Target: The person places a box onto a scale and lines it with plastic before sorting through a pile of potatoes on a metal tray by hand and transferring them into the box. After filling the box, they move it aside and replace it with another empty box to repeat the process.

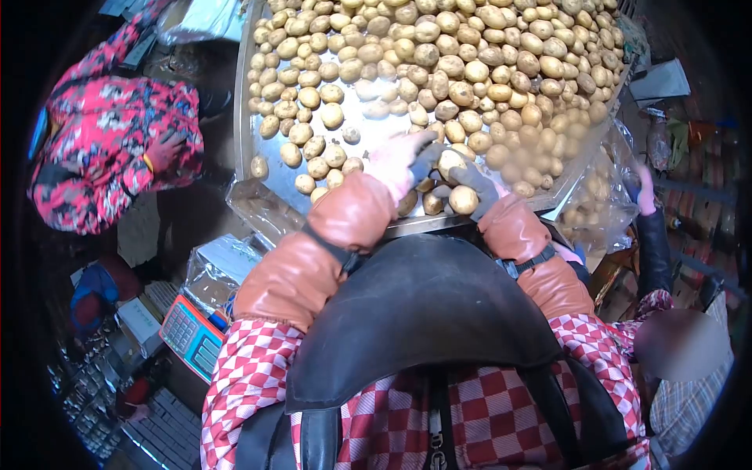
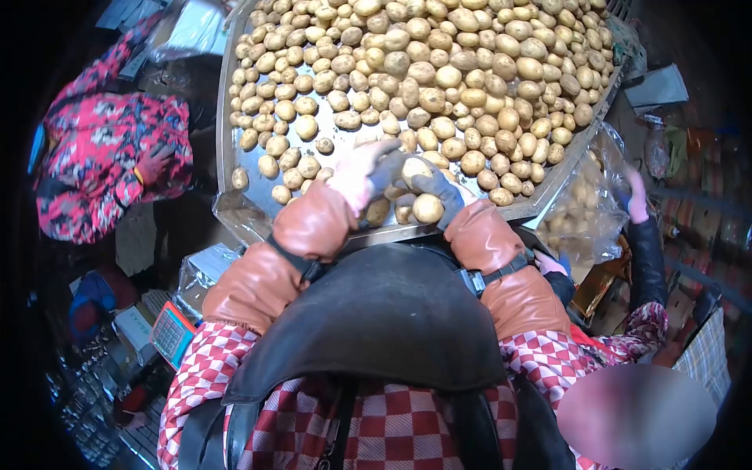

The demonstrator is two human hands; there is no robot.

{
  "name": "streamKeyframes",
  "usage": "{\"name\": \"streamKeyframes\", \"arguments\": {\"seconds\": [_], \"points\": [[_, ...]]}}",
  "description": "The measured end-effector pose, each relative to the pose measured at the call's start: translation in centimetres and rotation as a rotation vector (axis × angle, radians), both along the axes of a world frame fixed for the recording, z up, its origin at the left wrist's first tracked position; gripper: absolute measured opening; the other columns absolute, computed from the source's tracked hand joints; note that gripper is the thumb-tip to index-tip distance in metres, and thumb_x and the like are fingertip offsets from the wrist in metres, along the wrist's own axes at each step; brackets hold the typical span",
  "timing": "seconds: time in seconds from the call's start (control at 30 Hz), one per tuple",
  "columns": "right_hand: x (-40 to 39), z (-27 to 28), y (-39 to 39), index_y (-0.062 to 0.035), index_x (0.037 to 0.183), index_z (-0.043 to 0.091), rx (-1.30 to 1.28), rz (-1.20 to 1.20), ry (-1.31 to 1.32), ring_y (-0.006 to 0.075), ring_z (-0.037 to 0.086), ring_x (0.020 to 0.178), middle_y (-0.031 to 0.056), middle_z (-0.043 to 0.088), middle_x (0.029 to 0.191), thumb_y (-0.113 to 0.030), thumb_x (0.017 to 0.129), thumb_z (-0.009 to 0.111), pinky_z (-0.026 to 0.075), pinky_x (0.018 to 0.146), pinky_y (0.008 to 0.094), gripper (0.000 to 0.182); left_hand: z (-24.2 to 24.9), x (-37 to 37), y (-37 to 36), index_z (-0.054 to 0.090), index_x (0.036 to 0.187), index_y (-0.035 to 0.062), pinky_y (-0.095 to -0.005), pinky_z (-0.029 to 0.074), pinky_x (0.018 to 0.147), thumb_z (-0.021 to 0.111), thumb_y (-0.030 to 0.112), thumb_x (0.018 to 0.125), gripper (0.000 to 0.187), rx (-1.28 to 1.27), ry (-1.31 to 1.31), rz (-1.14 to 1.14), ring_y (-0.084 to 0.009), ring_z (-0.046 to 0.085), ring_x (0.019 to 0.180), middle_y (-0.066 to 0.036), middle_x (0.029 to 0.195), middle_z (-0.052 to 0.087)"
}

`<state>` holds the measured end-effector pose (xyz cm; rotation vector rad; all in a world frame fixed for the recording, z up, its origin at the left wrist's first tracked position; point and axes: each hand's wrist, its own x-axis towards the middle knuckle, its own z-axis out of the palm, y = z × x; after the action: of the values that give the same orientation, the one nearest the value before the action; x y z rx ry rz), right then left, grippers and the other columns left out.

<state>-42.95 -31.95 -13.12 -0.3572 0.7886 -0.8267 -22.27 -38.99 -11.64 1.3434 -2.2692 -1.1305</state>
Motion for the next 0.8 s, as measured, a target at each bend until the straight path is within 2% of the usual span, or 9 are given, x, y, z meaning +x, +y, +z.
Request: {"name": "streamKeyframes", "arguments": {"seconds": [0.03,0.13,0.2,0.4,0.47,0.6,0.67,0.7,0.8], "points": [[-0.1,-1.4,-0.1,-0.0124,0.148,0.038,-0.003,0.002,0.038,0.0269,0.064,0.106,0.0116,0.059,0.124,-0.021,0.092,0.065,0.057,0.08,0.0354,0.063,-4.9,0.7,-0.7,0.048,0.139,0.0208,-0.0496,0.038,0.108,0.06,0.039,0.093,0.051,-0.415,-0.01,-0.211,-0.0361,0.049,0.127,-0.015,0.138,0.053],[-2.0,0.1,0.4,-0.0084,0.143,0.043,0.043,-0.001,0.122,0.0224,0.064,0.098,0.0087,0.061,0.116,-0.018,0.09,0.067,0.056,0.078,0.0343,0.059,-5.2,5.9,-0.5,0.051,0.136,0.0169,-0.0477,0.033,0.11,0.07,0.042,0.083,0.062,-0.609,-0.3,-0.278,-0.0309,0.046,0.131,-0.011,0.132,0.058],[-5.2,1.0,-0.1,-0.0017,0.134,0.05,0.065,0.083,0.107,0.0177,0.064,0.092,0.0081,0.062,0.111,-0.015,0.087,0.069,0.055,0.078,0.0328,0.053,-2.4,8.0,-1.6,0.051,0.137,0.0166,-0.0509,0.028,0.112,0.07,0.047,0.082,0.065,-0.104,-0.478,-0.112,-0.0342,0.045,0.132,-0.011,0.133,0.057],[-2.8,-1.2,-1.4,-0.0071,0.138,0.048,-0.142,0.285,1.471,0.0304,0.064,0.109,0.0206,0.063,0.121,-0.031,0.08,0.074,0.051,0.094,0.0387,0.068,-7.7,7.9,2.2,0.061,0.126,0.015,-0.0541,0.031,0.109,0.063,0.034,0.089,0.041,-0.465,-0.352,0.319,-0.0363,0.048,0.128,-0.015,0.132,0.057],[1.0,-1.4,-3.1,-0.0115,0.126,0.06,-0.03,0.473,1.438,0.0282,0.066,0.091,0.017,0.068,0.104,-0.039,0.081,0.074,0.053,0.079,0.0386,0.055,-6.0,5.0,2.9,0.059,0.128,0.0178,-0.0547,0.03,0.111,0.063,0.029,0.089,0.041,-0.519,-0.35,0.034,-0.0358,0.046,0.13,-0.013,0.135,0.055],[3.7,-0.1,-4.7,-0.0141,0.131,0.058,-0.47,0.542,1.454,0.0342,0.064,0.109,0.0219,0.066,0.115,-0.043,0.08,0.073,0.051,0.091,0.0406,0.06,-4.3,4.3,-0.7,0.054,0.133,0.0208,-0.0566,0.027,0.113,0.063,0.031,0.088,0.047,-0.561,-0.363,-0.31,-0.0348,0.037,0.138,-0.007,0.145,0.045],[2.3,6.0,-5.6,-0.0083,0.1,0.07,-0.23,0.414,1.215,0.0298,0.066,0.089,0.0143,0.07,0.096,-0.029,0.081,0.067,0.052,0.079,0.04,0.029,-1.5,6.0,-2.2,0.056,0.131,0.0215,-0.0556,0.027,0.112,0.062,0.035,0.09,0.044,-0.202,-0.412,-0.182,-0.0336,0.038,0.138,-0.009,0.146,0.045],[0.7,3.9,-5.3,-0.0031,0.078,0.068,-0.49,0.184,1.283,0.0265,0.062,0.073,0.012,0.066,0.078,-0.025,0.082,0.064,0.049,0.069,0.0391,0.023,-3.0,7.5,-2.4,0.058,0.129,0.021,-0.0554,0.028,0.111,0.062,0.037,0.09,0.043,-0.247,-0.469,-0.059,-0.0334,0.039,0.136,-0.01,0.145,0.045],[-6.7,-4.8,-9.1,-0.0044,0.086,0.069,-0.714,0.463,1.498,0.0251,0.063,0.074,0.0126,0.068,0.081,-0.029,0.083,0.064,0.05,0.069,0.0378,0.025,-7.4,11.9,-1.6,0.06,0.125,0.0194,-0.0546,0.032,0.107,0.065,0.036,0.089,0.04,-0.382,-0.455,0.273,-0.0337,0.046,0.129,-0.014,0.138,0.052]]}}
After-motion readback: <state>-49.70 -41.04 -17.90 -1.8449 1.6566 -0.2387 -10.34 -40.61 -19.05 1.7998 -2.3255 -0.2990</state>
